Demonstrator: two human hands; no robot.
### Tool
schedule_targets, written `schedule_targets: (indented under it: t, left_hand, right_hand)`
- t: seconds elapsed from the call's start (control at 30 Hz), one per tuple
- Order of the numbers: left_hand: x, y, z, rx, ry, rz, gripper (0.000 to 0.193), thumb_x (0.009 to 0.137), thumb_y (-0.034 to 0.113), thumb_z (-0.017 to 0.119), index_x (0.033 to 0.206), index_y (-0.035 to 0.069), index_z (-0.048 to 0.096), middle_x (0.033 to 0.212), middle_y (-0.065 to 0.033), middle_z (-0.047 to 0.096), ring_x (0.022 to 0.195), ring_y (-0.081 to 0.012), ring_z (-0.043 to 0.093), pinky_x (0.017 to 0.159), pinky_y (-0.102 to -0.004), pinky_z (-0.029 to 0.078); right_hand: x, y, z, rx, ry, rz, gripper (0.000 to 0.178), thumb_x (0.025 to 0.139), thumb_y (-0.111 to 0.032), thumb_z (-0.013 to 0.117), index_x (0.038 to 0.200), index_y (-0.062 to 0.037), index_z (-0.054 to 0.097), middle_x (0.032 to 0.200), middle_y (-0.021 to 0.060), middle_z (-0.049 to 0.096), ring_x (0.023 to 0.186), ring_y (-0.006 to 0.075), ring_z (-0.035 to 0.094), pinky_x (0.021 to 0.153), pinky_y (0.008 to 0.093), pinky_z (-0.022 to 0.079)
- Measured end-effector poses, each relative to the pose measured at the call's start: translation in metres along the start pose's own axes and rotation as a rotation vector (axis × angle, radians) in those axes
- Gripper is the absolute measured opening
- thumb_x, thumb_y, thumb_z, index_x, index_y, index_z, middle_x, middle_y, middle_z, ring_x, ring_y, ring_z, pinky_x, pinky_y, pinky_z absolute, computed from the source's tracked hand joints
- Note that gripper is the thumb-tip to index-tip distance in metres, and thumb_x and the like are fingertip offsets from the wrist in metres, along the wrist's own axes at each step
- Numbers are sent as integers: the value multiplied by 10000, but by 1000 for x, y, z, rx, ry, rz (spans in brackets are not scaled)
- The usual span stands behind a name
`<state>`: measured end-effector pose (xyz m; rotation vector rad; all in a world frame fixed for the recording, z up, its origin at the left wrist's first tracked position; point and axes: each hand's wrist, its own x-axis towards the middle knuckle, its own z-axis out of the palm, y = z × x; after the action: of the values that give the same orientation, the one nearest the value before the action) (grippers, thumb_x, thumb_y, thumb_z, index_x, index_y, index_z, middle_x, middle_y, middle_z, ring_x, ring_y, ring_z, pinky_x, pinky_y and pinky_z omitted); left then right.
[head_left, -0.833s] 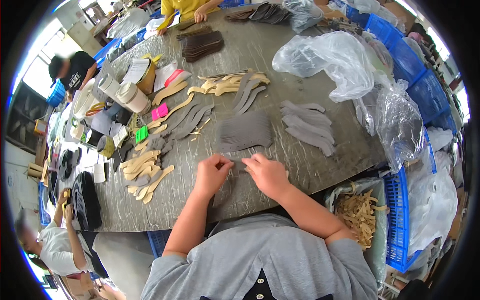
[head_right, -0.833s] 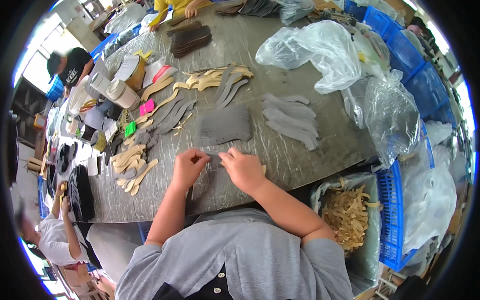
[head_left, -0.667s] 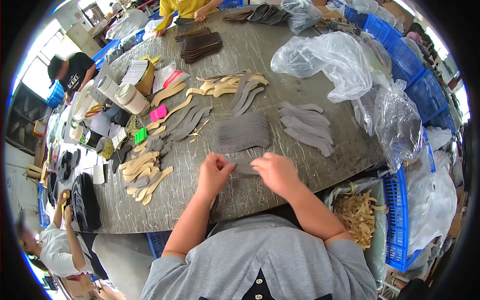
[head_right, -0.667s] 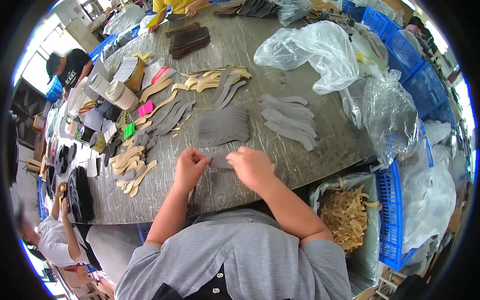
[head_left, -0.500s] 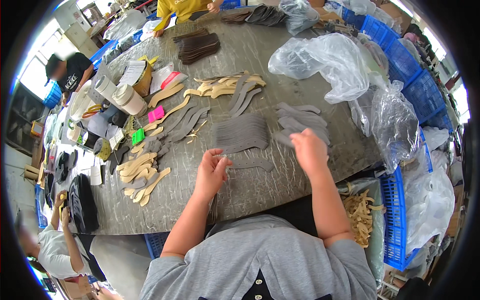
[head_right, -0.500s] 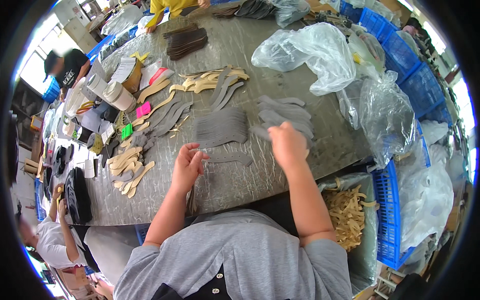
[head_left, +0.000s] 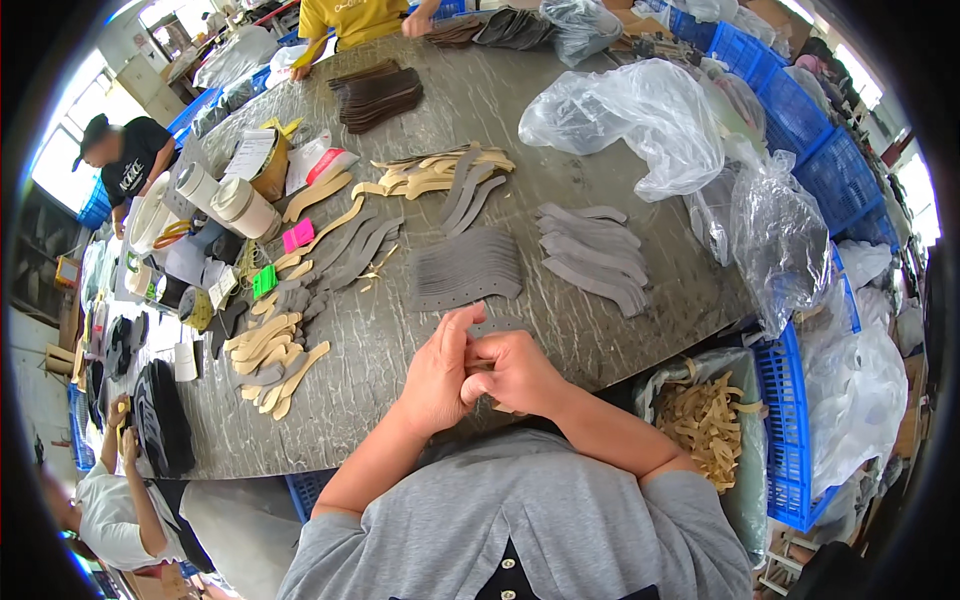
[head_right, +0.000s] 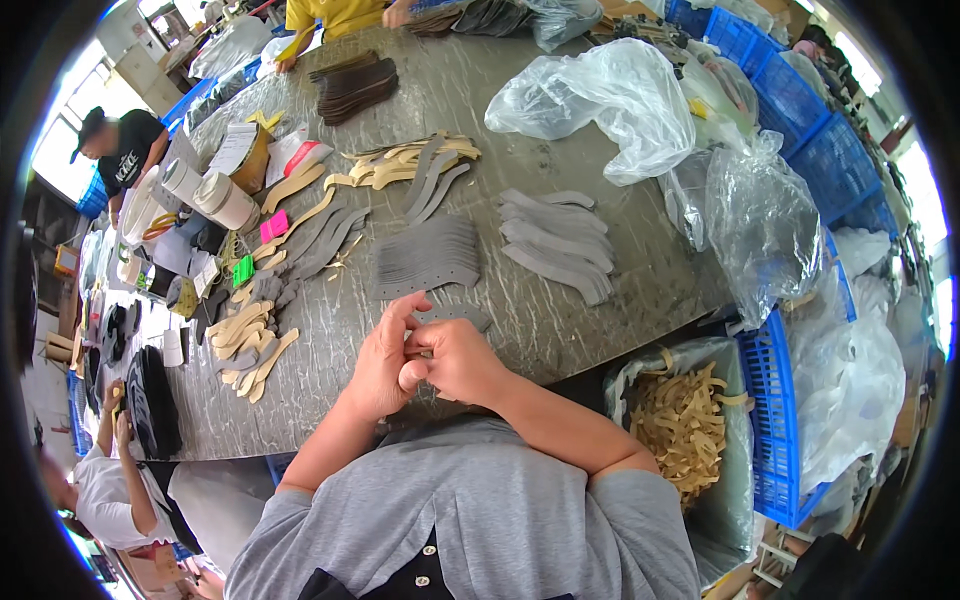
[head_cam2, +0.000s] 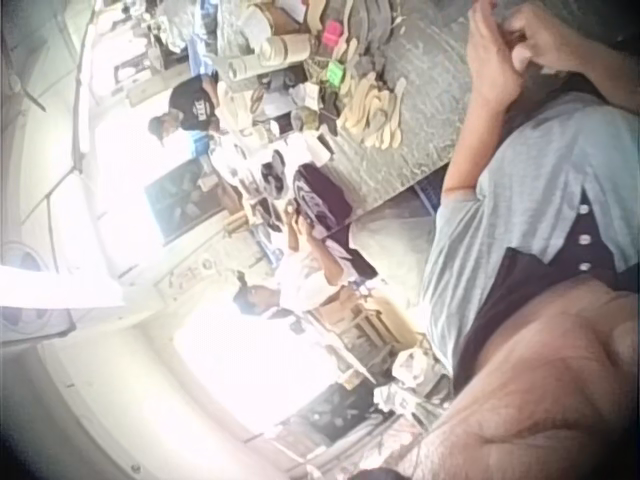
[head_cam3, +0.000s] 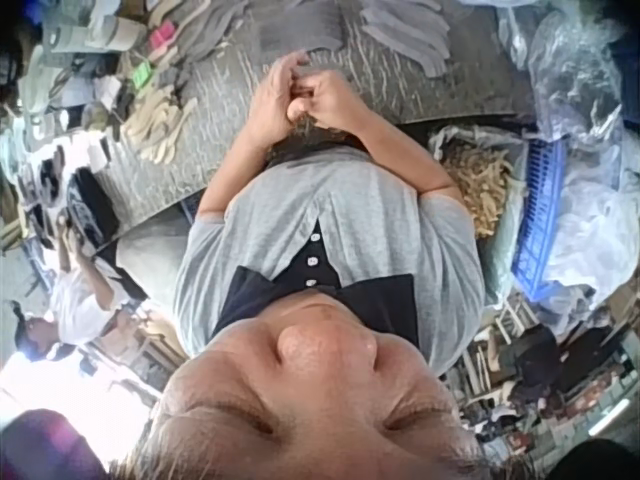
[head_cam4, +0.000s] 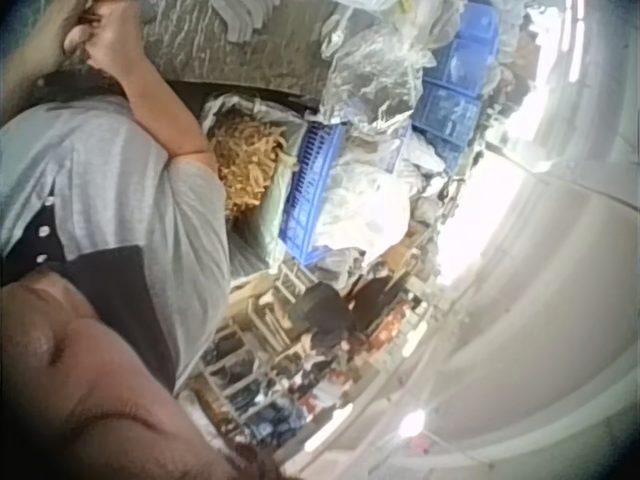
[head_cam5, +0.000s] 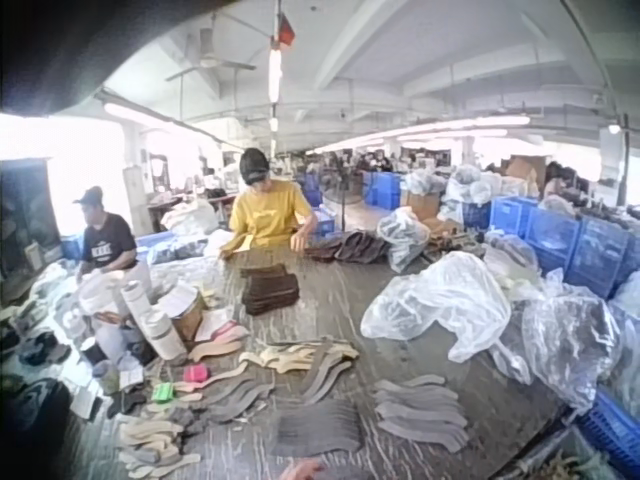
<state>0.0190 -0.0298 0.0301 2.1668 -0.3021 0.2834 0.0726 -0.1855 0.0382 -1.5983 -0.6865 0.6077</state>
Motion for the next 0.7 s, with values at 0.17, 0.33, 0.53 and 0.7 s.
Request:
schedule_targets:
  t: [0.17, 0.33, 0.53, 0.7]
  left_hand:
    - [-3, -1, 3, -102, -77, 1, 1042, 798, 838, 408, 1401, -11, 356, 1261, -204, 512, 934, -281, 609, 784, -375, 523]
    - [-9, -3, 5, -307, -96, -18, 911, 879, 743, 428, 1388, -10, 365, 1285, -220, 528, 978, -331, 611, 812, -405, 526]
    - [-10, -10, -10, -573, 70, -264, 526, 957, 378, 588, 1314, 0, 512, 1210, -149, 599, 948, -201, 617, 749, -319, 516]
    - [-2, 9, -22, -136, 34, 20, 260, 785, -29, 731, 1028, 55, 690, 1108, -91, 636, 820, -163, 622, 664, -269, 493]
  right_hand:
    - [-1, 17, -6, 305, -104, 133, 161, 796, -76, 735, 921, 22, 714, 788, 18, 676, 714, 64, 575, 620, 254, 473]
    - [-3, 18, -2, 300, -80, 137, 101, 828, -78, 705, 893, -1, 693, 787, 20, 662, 692, 76, 574, 604, 243, 461]
    - [-4, 18, -5, 814, -4, 240, 24, 950, -71, 515, 956, -73, 539, 717, -35, 485, 567, 35, 409, 530, 213, 356]
    - [-8, 27, -2, 675, -29, 199, 75, 963, -82, 451, 958, -75, 526, 738, -30, 476, 597, 44, 418, 524, 227, 355]
